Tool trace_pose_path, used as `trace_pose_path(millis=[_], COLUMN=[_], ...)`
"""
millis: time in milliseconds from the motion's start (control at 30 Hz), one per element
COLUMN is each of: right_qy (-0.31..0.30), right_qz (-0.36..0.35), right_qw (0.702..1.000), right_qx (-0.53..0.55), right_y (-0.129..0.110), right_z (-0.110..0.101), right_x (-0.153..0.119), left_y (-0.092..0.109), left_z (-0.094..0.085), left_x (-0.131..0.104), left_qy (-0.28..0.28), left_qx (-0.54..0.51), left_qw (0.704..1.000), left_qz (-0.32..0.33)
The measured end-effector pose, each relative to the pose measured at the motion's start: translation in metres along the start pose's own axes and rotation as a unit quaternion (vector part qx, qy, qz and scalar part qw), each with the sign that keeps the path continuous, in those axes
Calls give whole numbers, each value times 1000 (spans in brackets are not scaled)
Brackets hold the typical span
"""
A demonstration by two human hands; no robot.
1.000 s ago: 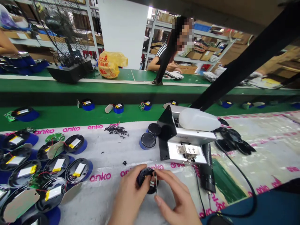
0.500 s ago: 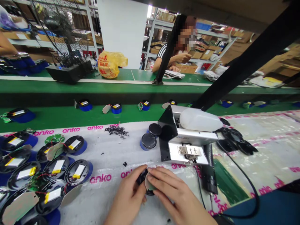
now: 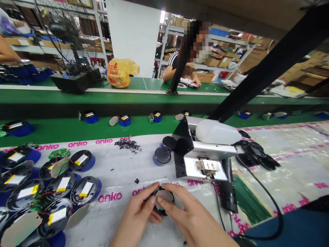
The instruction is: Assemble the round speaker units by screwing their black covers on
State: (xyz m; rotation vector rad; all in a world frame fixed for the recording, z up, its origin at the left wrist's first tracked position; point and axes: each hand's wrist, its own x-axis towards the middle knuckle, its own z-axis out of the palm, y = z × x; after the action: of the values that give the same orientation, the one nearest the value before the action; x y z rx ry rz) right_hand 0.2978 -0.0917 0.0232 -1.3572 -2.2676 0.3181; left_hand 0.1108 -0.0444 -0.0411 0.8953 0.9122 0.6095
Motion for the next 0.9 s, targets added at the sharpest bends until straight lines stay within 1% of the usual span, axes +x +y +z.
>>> trace_pose_path(millis=[67, 233, 367, 500, 567, 667, 767, 900], right_qy=[3, -26, -4, 34, 45, 46, 41, 36], right_qz=[11, 32, 50, 68, 85, 106, 129, 140], right_qw=[1000, 999, 999, 997, 995, 993, 990, 988], right_qx=[-3, 4, 1, 9, 9, 22, 43, 51], right_y=[0, -6, -9, -6, -5, -5, -8, -9], right_z=[2, 1, 2, 10, 13, 15, 14, 12], right_x=[-3, -2, -2, -6, -7, -6, -5, -3], left_y=[0, 9, 7, 0, 0, 7, 16, 23], left_z=[1, 3, 3, 2, 3, 6, 11, 16], left_x=[0, -2, -3, -3, -4, -5, -7, -8], left_qy=[1, 4, 4, 15, 11, 17, 36, 49], left_qx=[1, 19, 41, 47, 48, 58, 74, 58], left_qw=[1000, 1000, 999, 999, 999, 998, 997, 997], left_qz=[-2, -4, 1, 17, 14, -1, -14, -23])
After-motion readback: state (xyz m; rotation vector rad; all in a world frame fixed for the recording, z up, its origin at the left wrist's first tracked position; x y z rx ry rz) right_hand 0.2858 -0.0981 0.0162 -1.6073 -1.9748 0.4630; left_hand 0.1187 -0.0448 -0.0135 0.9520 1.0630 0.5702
